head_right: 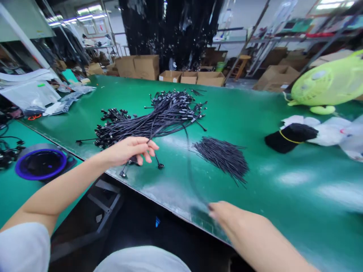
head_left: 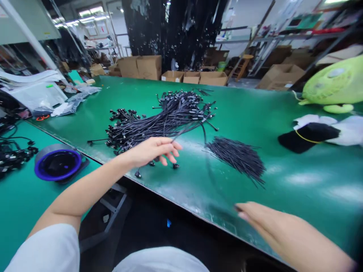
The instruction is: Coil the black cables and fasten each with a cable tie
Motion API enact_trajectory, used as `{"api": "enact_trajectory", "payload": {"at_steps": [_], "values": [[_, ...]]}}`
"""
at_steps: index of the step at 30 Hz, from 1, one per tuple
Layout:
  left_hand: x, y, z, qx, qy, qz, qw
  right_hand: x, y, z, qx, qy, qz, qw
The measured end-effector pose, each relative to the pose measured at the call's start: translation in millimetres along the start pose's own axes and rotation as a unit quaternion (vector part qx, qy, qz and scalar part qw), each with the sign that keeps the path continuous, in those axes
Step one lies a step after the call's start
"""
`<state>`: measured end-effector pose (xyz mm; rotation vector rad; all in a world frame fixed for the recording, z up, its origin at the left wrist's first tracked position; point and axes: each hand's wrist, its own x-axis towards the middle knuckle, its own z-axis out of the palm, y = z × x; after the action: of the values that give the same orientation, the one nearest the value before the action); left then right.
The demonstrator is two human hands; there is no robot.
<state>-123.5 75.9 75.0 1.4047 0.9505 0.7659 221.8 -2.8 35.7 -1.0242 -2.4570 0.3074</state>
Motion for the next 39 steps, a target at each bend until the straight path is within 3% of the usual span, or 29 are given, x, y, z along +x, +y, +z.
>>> {"api": "enact_trajectory", "payload": {"at_steps": [2,4,7,10,13,17,19,21,24,26,27,30,34,39], "values": [[-10,-2,37.5,0.081,-0.028,0.062,0.994,11,-33,7,0.053,-0.129,-0.019,0.99],[-21,-5,62.6,0.136,-0.06,0.11,0.983,28,-55,5,0.098,-0.181,-0.036,0.978],[-38,-13,74.8,0.08,-0.148,0.045,0.985,52,-50,-8,0.051,-0.078,-0.008,0.996],[-54,-22,66.6,-0.066,-0.185,-0.072,0.978,60,-13,-15,-0.056,0.01,0.066,0.996],[-66,-26,48.5,-0.222,-0.119,-0.073,0.965,47,26,-8,-0.041,0.002,0.106,0.994],[-70,-28,20.9,-0.394,0.075,-0.033,0.916,13,49,12,0.029,0.006,0.141,0.99],[-67,-31,12.8,-0.437,0.129,-0.045,0.889,-1,45,22,0.008,0.034,0.159,0.987],[-61,-36,14.0,-0.436,0.16,-0.043,0.884,-8,29,29,-0.059,0.061,0.136,0.987],[-51,-44,36.0,-0.302,0.184,0.001,0.935,-3,-9,36,-0.122,0.065,-0.027,0.99],[-46,-49,59.6,-0.154,0.14,0.028,0.978,9,-36,37,-0.086,0.034,-0.124,0.988],[-44,-51,71.4,-0.08,0.096,0.036,0.992,16,-46,37,-0.061,0.025,-0.14,0.988],[-45,-55,96.7,0.068,-0.018,0.054,0.996,38,-60,35,-0.009,0.046,-0.108,0.993],[-49,-56,99.1,0.04,-0.022,0.032,0.998,48,-56,39,0.087,0.087,-0.062,0.99],[-50,-56,91.1,-0.03,-0.106,-0.033,0.993,45,-47,57,0.146,0.17,0.02,0.974]]}}
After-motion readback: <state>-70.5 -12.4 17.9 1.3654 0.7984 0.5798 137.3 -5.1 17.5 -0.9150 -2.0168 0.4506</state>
